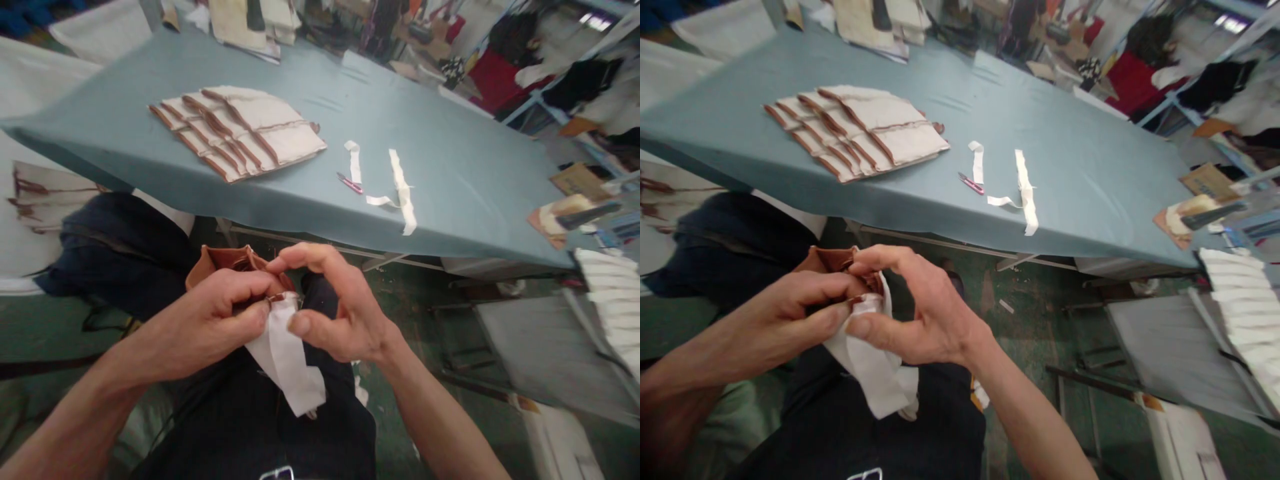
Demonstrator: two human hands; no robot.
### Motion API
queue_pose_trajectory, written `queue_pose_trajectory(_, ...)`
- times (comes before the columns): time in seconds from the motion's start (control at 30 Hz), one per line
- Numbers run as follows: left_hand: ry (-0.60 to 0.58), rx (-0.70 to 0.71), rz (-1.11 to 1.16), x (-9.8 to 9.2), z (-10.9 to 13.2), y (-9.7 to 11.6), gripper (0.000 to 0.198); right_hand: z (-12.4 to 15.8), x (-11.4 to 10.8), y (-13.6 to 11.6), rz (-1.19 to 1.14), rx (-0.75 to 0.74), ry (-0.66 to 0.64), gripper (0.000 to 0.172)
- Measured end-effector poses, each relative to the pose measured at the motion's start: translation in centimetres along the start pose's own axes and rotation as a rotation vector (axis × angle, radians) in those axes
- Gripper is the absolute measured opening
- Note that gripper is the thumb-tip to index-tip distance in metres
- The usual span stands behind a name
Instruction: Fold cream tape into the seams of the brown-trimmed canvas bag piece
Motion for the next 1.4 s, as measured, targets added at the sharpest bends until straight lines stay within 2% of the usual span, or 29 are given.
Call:
queue_pose_trajectory(0.07,0.004,0.006,-0.036,-0.5,0.3,0.2,0.029,-1.0,0.2,0.5,0.053,-0.078,-0.093,0.051)
queue_pose_trajectory(0.13,0.050,-0.009,-0.073,-0.9,0.8,0.4,0.028,-1.9,0.1,0.9,0.148,-0.128,-0.170,0.044)
queue_pose_trajectory(0.2,0.110,-0.035,-0.103,-1.2,1.2,0.5,0.024,-2.6,-0.1,1.2,0.226,-0.114,-0.264,0.036)
queue_pose_trajectory(0.3,0.172,-0.060,-0.146,-1.2,1.6,0.5,0.016,-3.3,-0.5,0.9,0.255,-0.031,-0.394,0.040)
queue_pose_trajectory(0.37,0.211,-0.047,-0.169,-1.1,1.6,0.4,0.015,-3.7,-0.6,0.7,0.238,-0.009,-0.420,0.041)
queue_pose_trajectory(0.5,0.287,0.000,-0.201,-0.8,1.8,0.4,0.012,-3.9,-0.5,0.4,0.185,0.006,-0.415,0.035)
queue_pose_trajectory(0.63,0.374,0.052,-0.222,-0.5,1.9,0.7,0.014,-3.7,-0.1,0.5,0.004,0.131,-0.385,0.026)
queue_pose_trajectory(0.8,0.402,0.264,-0.306,-0.1,1.3,-0.5,0.021,-3.5,0.2,0.8,-0.223,0.331,-0.347,0.027)
queue_pose_trajectory(0.93,0.431,0.421,-0.384,0.3,1.2,-2.4,0.032,-2.8,0.3,1.5,-0.580,0.535,-0.342,0.022)
queue_pose_trajectory(1.07,0.440,0.544,-0.472,0.5,1.6,-3.9,0.037,-1.6,1.1,2.1,-0.688,0.588,-0.237,0.041)
queue_pose_trajectory(1.17,0.435,0.539,-0.505,0.6,1.6,-4.8,0.035,-0.7,2.1,2.1,-0.729,0.642,-0.179,0.058)
queue_pose_trajectory(1.3,0.438,0.597,-0.471,0.7,1.1,-5.8,0.035,0.1,2.8,1.8,-0.853,0.722,-0.150,0.056)
queue_pose_trajectory(1.4,0.444,0.619,-0.419,0.8,1.3,-6.3,0.033,0.0,2.2,1.2,-0.824,0.680,-0.208,0.045)
Point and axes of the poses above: each hand's wrist, its own z-axis away from the middle knuckle, its own x-axis out of the palm, y = z × x, the point moved 1 cm from there along -z, towards the middle knuckle, and after that the axes turned 12 degrees about -x, right-handed, at the moved point
